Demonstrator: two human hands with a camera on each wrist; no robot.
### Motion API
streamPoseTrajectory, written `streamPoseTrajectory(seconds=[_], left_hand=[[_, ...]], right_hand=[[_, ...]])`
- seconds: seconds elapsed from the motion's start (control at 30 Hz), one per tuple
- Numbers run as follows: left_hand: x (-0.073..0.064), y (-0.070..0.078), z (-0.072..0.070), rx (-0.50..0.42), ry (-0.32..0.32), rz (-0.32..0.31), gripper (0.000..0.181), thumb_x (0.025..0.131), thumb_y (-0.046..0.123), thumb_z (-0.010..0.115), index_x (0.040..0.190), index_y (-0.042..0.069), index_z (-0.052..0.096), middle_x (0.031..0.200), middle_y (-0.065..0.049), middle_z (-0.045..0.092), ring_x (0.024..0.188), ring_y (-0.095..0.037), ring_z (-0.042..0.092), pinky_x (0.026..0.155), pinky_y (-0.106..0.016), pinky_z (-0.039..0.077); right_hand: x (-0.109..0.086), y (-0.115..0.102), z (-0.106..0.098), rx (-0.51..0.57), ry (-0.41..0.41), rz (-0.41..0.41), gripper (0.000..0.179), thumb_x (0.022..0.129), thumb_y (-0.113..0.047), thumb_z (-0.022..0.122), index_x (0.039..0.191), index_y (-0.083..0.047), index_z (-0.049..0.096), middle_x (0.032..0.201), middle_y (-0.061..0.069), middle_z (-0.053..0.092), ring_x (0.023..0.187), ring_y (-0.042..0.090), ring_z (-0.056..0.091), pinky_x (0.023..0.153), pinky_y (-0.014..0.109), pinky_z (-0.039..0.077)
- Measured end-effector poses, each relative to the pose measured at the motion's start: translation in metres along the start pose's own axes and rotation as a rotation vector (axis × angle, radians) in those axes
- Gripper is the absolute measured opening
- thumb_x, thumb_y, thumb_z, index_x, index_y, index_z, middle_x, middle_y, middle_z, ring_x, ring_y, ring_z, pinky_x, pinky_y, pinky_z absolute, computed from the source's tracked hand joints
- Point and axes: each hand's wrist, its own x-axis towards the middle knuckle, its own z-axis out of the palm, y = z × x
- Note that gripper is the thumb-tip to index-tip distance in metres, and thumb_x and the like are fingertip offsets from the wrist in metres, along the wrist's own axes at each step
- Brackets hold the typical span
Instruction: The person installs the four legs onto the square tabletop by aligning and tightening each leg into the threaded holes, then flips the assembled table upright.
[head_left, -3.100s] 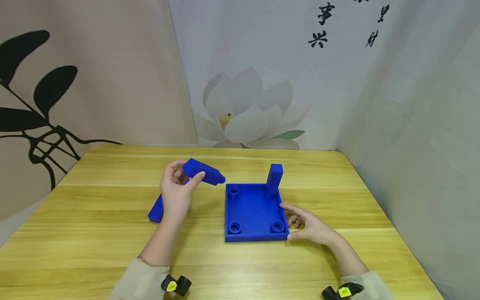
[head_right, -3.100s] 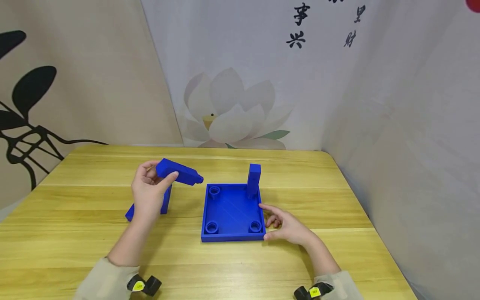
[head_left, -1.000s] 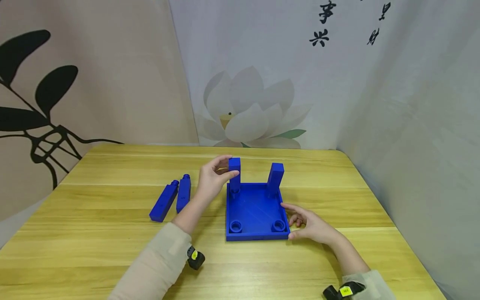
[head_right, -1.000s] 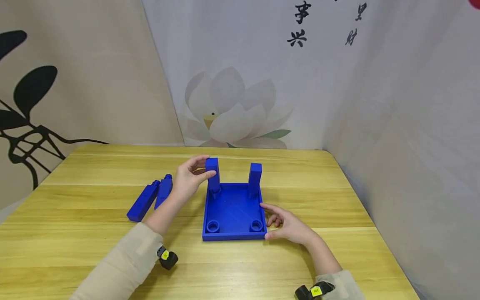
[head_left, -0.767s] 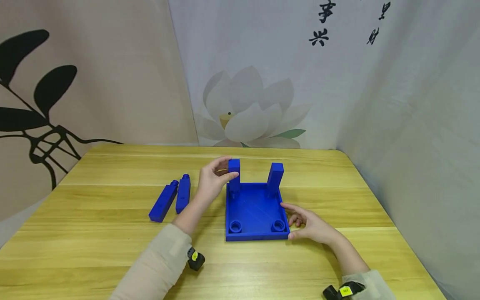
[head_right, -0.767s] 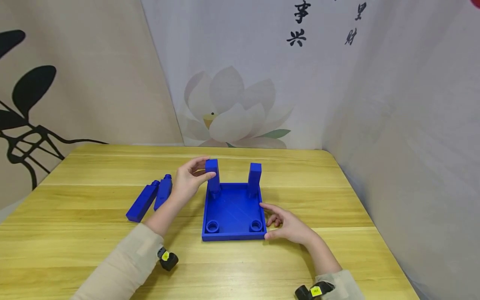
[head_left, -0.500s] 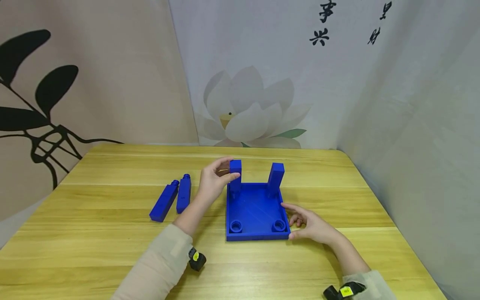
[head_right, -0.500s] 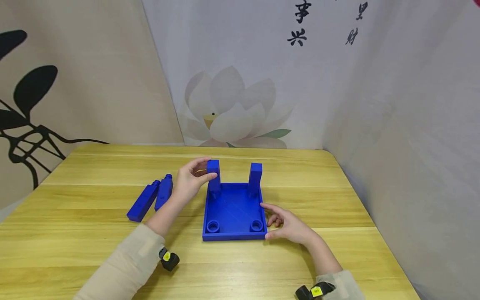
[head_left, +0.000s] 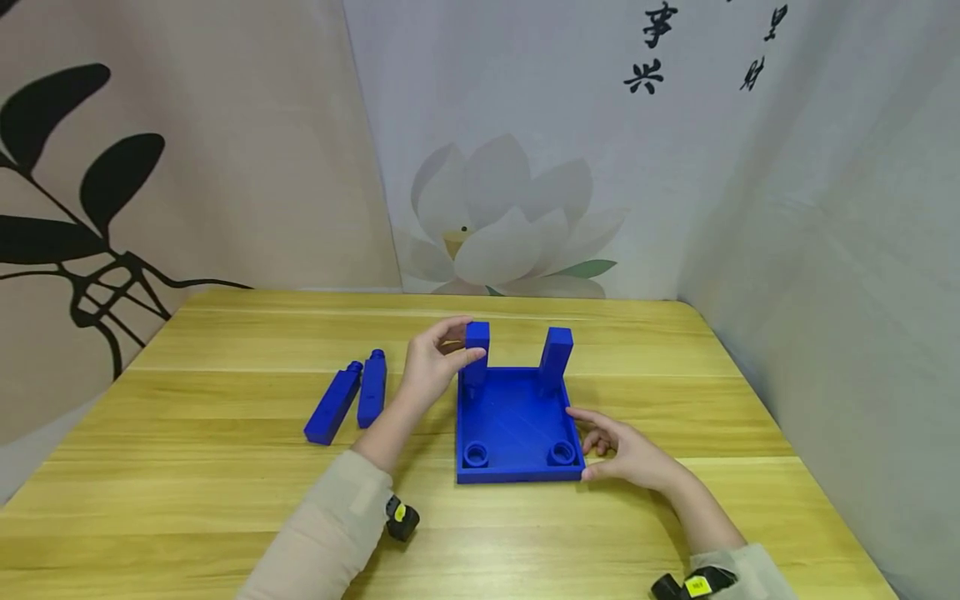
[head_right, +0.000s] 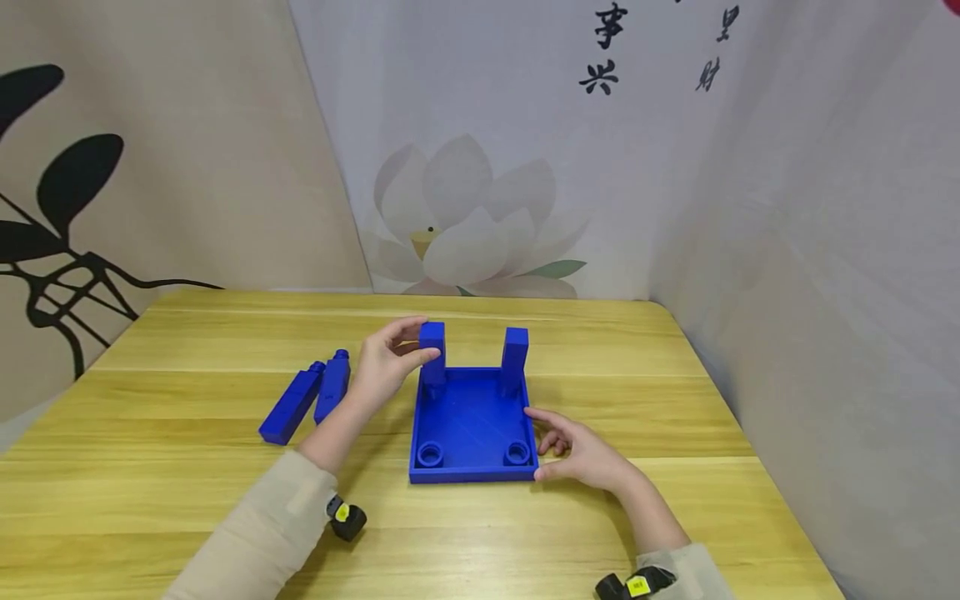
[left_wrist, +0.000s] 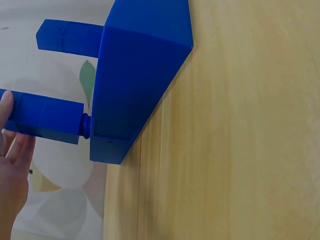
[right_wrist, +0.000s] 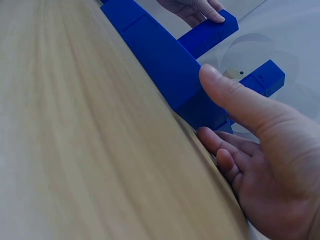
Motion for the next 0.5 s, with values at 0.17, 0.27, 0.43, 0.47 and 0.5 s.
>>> streamPoseTrajectory(seconds=[0.17,0.27,0.43,0.47,0.5], left_hand=[[0.0003,0.0006,0.0015,0.012,-0.009,0.012,0.043,0.077,0.001,0.079,0.117,0.001,0.065,0.103,-0.014,0.068,0.097,-0.026,0.063,0.089,-0.045,0.051],[0.0002,0.0019,0.0022,0.02,-0.021,0.015,0.043,0.078,0.002,0.078,0.119,0.002,0.065,0.105,-0.013,0.067,0.099,-0.025,0.063,0.09,-0.045,0.051],[-0.0006,0.0029,0.002,0.028,-0.028,-0.008,0.043,0.079,0.004,0.078,0.12,0.004,0.065,0.106,-0.013,0.067,0.101,-0.025,0.062,0.09,-0.039,0.051],[-0.0007,0.0026,0.002,0.03,-0.028,-0.013,0.043,0.079,0.004,0.078,0.12,0.005,0.065,0.106,-0.013,0.066,0.101,-0.025,0.062,0.09,-0.038,0.051],[-0.0008,0.0028,0.0021,0.035,-0.027,-0.017,0.043,0.079,0.005,0.078,0.121,0.005,0.065,0.106,-0.013,0.066,0.101,-0.024,0.062,0.09,-0.037,0.051]], right_hand=[[-0.0011,-0.0001,-0.0012,-0.008,0.0,-0.002,0.084,0.078,-0.012,0.08,0.148,-0.006,0.033,0.096,0.011,0.062,0.092,0.026,0.056,0.076,0.025,0.043],[-0.0013,-0.0008,-0.0016,-0.009,-0.002,-0.001,0.084,0.078,-0.013,0.08,0.148,-0.006,0.033,0.097,0.011,0.062,0.091,0.026,0.055,0.075,0.026,0.044],[-0.0011,-0.0019,-0.0014,-0.009,-0.003,0.005,0.084,0.078,-0.013,0.08,0.148,-0.006,0.033,0.097,0.011,0.062,0.091,0.025,0.055,0.075,0.025,0.043],[-0.001,-0.0021,-0.0014,-0.008,-0.004,0.007,0.084,0.078,-0.013,0.08,0.148,-0.006,0.033,0.097,0.011,0.062,0.091,0.025,0.055,0.075,0.025,0.043],[-0.001,-0.0024,-0.0013,-0.008,-0.004,0.009,0.084,0.078,-0.013,0.08,0.148,-0.006,0.033,0.097,0.011,0.062,0.091,0.026,0.055,0.075,0.025,0.043]])
